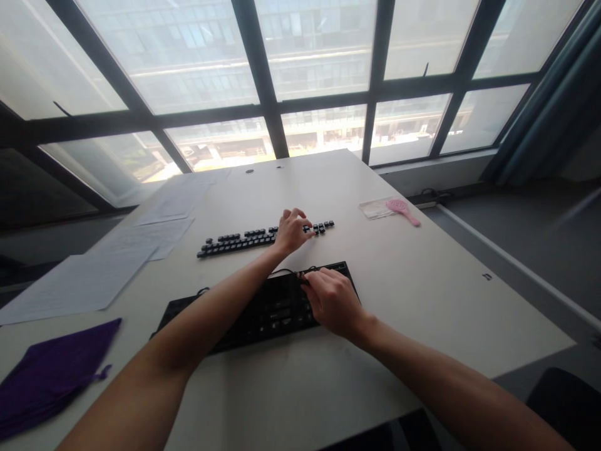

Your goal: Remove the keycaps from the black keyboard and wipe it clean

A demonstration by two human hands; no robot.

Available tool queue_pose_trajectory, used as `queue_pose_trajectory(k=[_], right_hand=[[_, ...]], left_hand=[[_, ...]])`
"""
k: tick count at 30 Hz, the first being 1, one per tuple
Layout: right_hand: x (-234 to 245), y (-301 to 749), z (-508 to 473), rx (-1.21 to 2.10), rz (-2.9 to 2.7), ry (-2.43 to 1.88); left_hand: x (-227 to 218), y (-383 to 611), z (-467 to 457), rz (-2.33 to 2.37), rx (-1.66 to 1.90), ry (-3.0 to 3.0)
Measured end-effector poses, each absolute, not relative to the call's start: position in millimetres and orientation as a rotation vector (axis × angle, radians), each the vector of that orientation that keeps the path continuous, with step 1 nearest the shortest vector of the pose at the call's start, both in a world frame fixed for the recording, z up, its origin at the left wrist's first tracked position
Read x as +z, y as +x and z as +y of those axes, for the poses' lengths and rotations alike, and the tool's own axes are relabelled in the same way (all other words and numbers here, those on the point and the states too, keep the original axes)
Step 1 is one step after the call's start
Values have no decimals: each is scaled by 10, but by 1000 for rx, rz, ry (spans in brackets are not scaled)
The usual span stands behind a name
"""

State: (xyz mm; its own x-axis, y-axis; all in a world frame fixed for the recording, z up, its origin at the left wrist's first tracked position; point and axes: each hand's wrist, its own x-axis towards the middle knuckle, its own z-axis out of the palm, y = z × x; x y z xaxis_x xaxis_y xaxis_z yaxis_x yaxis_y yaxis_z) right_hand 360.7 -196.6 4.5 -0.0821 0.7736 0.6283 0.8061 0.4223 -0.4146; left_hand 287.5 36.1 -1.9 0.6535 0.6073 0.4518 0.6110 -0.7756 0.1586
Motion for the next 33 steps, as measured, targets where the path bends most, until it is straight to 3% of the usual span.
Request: queue_pose_trajectory(k=[33], right_hand=[[26, 3640, -1944, 8, -1839, -1376]], left_hand=[[-144, 3045, 378, -964, -811, -2909]])
